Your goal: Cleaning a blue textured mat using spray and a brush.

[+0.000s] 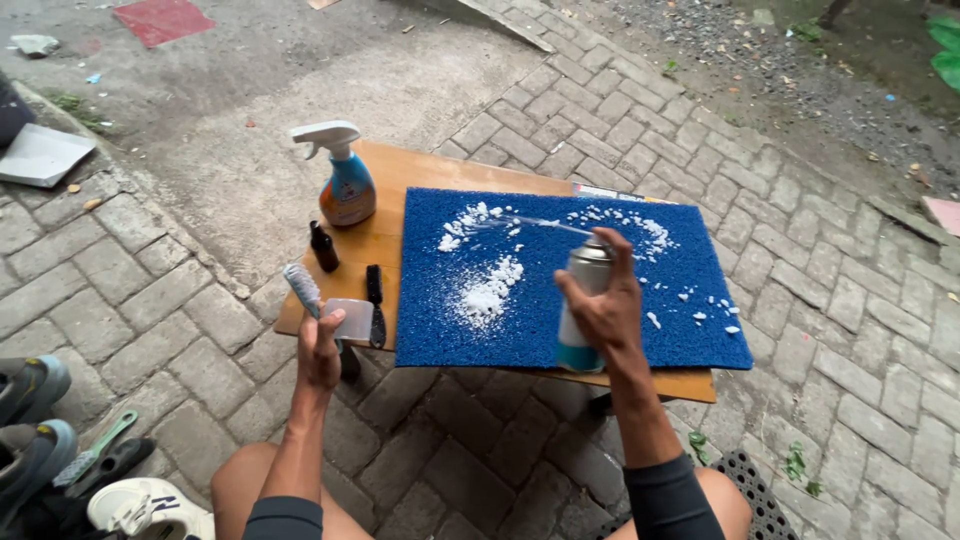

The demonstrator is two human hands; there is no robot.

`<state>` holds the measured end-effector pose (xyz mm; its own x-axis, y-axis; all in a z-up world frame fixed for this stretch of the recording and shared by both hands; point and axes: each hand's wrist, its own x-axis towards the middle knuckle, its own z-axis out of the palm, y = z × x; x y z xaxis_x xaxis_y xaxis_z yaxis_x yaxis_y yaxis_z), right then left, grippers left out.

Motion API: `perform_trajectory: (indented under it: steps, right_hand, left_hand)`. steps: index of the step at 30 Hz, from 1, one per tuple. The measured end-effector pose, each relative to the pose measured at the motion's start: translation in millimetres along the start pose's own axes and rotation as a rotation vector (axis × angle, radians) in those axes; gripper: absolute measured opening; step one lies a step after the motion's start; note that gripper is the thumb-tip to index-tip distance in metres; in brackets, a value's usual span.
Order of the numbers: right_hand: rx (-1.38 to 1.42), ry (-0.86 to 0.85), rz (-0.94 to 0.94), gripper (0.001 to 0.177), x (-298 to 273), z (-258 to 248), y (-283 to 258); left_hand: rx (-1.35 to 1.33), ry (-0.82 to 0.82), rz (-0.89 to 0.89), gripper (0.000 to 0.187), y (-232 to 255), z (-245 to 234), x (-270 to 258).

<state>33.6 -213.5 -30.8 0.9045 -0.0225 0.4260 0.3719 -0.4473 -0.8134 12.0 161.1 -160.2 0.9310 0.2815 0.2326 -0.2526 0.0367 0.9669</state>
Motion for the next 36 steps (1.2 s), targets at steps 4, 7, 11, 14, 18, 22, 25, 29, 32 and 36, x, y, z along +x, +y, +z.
perform_trajectory:
  steps: [4,7,11,14,18,22,25,29,32,36]
  right_hand:
    - [-0.065,-0.100,-0.030,0.065,-32.6,0.4,-9.9]
    - [-0.043,-0.089,0.022,0.067,-42.8,-13.8,-6.0]
    - [0.045,-0.076,-0.021,0.063,-70.5,-25.0,0.0]
    - [-0.055,-0.192,0.043,0.069,-110.4,-30.1,2.5]
    - [0.008,0.070,0.195,0.070,-107.6,-66.0,12.0]
    - [-0.045,-0.107,0.124,0.073,-141.4,-66.8,10.9]
    - [-0.084,-0.059,0.197,0.075,-145.0,-87.1,27.7]
    - [-0.086,0.082,0.096,0.078,-159.5,-97.8,44.3]
    - [-0.205,-0.158,0.121,0.086,-182.5,-80.3,27.1]
    - [-0.075,0.081,0.439,0.096,-160.7,-88.5,19.4]
  left_hand:
    - [-0.005,-0.004,0.023,0.036,0.1,1.9,2.3]
    - [-0.019,-0.009,-0.009,0.035,11.7,7.2,-0.6]
    - [-0.033,-0.012,-0.021,0.035,5.0,2.2,2.0]
    - [-0.048,-0.026,0.019,0.034,4.4,3.7,0.5]
    - [0.010,-0.021,-0.030,0.034,4.5,1.7,-2.4]
    - [0.015,-0.018,-0.008,0.032,2.7,3.1,-1.9]
    - [0.009,-0.022,-0.008,0.032,-2.9,-0.8,-6.2]
    - [-0.020,-0.026,0.025,0.032,0.7,0.9,-5.9]
    - [-0.012,-0.029,0.020,0.032,5.8,1.6,-4.1]
    - [-0.002,-0.055,0.047,0.035,13.6,-0.4,-15.3]
